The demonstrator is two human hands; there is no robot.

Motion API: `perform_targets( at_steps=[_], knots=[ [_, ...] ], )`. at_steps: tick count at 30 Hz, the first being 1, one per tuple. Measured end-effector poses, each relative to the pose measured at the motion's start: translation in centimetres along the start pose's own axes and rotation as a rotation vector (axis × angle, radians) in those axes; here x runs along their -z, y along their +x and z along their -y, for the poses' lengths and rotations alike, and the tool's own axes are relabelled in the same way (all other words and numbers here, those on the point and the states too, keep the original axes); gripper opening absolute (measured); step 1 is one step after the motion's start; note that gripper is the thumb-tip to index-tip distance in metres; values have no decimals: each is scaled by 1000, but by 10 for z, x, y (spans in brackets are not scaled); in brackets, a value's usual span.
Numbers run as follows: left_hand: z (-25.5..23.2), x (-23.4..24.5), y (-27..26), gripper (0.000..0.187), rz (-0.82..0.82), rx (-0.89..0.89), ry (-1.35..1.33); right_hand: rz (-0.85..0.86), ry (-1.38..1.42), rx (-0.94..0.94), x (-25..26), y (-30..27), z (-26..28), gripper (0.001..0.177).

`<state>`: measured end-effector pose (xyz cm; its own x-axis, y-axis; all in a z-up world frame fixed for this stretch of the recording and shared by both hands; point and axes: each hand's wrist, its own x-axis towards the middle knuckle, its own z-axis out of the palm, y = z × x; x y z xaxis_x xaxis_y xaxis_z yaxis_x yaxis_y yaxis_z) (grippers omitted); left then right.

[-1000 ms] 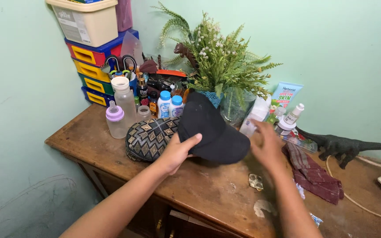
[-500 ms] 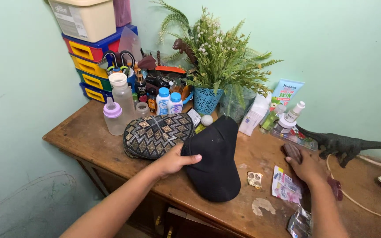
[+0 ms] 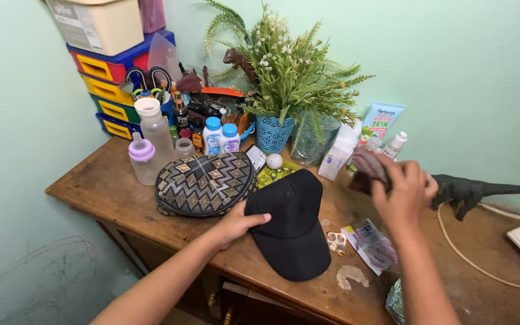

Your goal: The person wipes a toy dinosaur, a small white ball, a pen, and a black cap with a maroon cloth on a wooden table. They then move several skincare bottles and a small container to the side of the table.

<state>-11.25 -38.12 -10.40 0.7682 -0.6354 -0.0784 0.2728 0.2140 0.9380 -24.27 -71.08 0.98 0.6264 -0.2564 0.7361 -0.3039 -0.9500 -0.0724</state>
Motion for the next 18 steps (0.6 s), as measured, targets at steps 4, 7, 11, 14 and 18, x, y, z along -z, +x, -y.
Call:
perform_targets(
  at_steps=[4, 7, 11, 14, 18],
  knots=[
    [-14, -14, -7, 45, -39, -27, 53, -110, -5, 162, 7, -18, 69, 59],
    [4, -7, 6, 45, -23, -69, 81, -214, 203, 457, 3, -46, 134, 54],
    [41, 13, 32, 42, 7, -100, 141, 152, 257, 480, -24, -77, 171, 43],
    [59, 26, 43, 40, 30, -128, 191, 155, 227, 406, -31, -69, 175, 43],
    [32, 21, 31, 45, 22, -127, 192, 315, 279, 281, -38, -61, 173, 42]
  ],
)
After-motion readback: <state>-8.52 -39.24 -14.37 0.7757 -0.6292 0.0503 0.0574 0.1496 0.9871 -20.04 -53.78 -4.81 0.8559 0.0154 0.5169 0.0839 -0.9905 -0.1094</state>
